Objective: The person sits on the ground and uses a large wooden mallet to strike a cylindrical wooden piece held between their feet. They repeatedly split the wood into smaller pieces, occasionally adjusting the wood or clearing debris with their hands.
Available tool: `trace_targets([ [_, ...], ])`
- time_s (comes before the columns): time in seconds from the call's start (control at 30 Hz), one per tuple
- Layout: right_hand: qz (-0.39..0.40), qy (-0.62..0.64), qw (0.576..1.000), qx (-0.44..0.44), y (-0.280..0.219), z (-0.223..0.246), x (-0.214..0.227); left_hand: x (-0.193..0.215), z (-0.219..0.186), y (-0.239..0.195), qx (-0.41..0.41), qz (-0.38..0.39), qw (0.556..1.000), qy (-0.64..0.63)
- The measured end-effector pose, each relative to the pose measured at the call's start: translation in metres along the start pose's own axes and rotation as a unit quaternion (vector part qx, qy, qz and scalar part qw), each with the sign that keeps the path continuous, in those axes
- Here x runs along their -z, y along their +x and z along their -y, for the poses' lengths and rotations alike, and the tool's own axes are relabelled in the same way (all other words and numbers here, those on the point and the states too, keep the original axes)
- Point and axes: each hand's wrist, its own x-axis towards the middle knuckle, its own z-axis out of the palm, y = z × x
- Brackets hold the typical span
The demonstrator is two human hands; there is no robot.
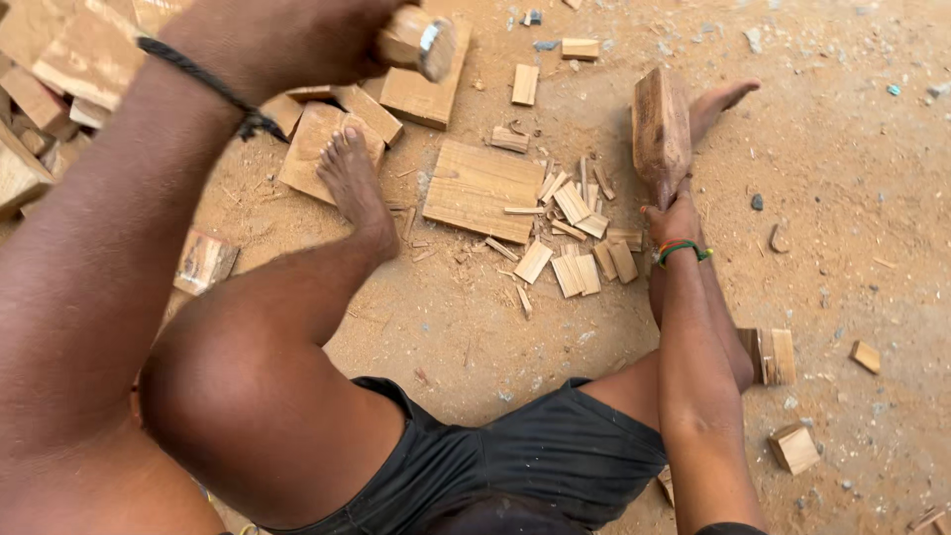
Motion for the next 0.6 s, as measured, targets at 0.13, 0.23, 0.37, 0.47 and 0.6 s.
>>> trace_targets([
  [0.13,0.017,-0.159,0.987,-0.027,0.044,0.031,-0.007,-0.049,0.026,-0.029,0.037,0.09,0.995,0.016],
  [0.23,-0.088,-0.241,0.963,0.079,0.055,0.046,-0.019,-0.096,0.023,-0.035,0.011,0.129,0.992,0.009],
  [0.37,-0.172,-0.223,0.906,0.315,0.036,0.07,-0.035,-0.153,0.006,-0.026,-0.04,0.104,0.985,-0.134],
  [0.47,0.014,-0.181,0.906,0.382,-0.003,0.1,-0.084,-0.165,-0.029,-0.023,-0.078,0.129,0.963,-0.222],
  [0.6,0.003,-0.232,0.885,0.405,-0.014,0.086,-0.13,-0.138,-0.06,-0.027,-0.132,0.03,0.961,-0.24],
])
